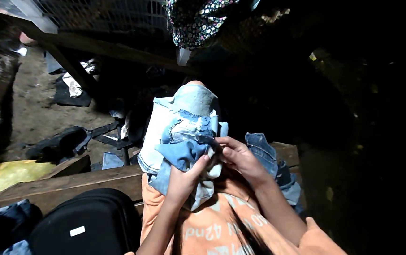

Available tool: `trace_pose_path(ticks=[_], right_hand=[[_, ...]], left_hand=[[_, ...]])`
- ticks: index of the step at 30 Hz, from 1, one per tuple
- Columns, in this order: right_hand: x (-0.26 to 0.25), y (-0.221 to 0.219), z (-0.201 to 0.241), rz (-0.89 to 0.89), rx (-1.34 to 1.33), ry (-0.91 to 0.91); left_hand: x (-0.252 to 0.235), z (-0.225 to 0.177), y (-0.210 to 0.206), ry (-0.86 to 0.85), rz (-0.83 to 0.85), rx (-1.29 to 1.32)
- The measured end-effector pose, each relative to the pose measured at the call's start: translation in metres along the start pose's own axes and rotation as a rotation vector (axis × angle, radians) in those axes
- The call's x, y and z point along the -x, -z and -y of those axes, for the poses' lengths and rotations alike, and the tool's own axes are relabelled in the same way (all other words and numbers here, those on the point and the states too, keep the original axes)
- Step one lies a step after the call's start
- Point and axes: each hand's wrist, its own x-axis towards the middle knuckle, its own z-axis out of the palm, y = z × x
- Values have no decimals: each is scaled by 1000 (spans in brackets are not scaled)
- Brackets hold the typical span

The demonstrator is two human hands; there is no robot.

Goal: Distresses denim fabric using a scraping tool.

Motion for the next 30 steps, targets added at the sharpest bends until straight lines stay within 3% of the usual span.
trace_pose_path(ticks=[3,9,11,13,15,19,22,25,30], right_hand=[[1,7,6,66,-83,-112],[12,8,13,35,728,140],[13,7,13,-14,883,180],[10,6,11,-35,861,202],[6,6,9,-24,630,165],[-2,8,8,72,-103,-211],[-8,16,1,192,-328,-370],[-7,10,3,149,-246,-308],[10,1,3,-38,431,122]], left_hand=[[-2,-1,1,38,10,8],[-1,1,3,0,12,-78],[2,3,4,-55,56,-161],[3,4,5,-96,84,-208],[2,4,7,-98,88,-205],[-3,2,9,-4,76,-60],[-5,-2,7,99,39,44],[-6,-5,6,135,36,99],[-4,-8,5,163,13,121]])
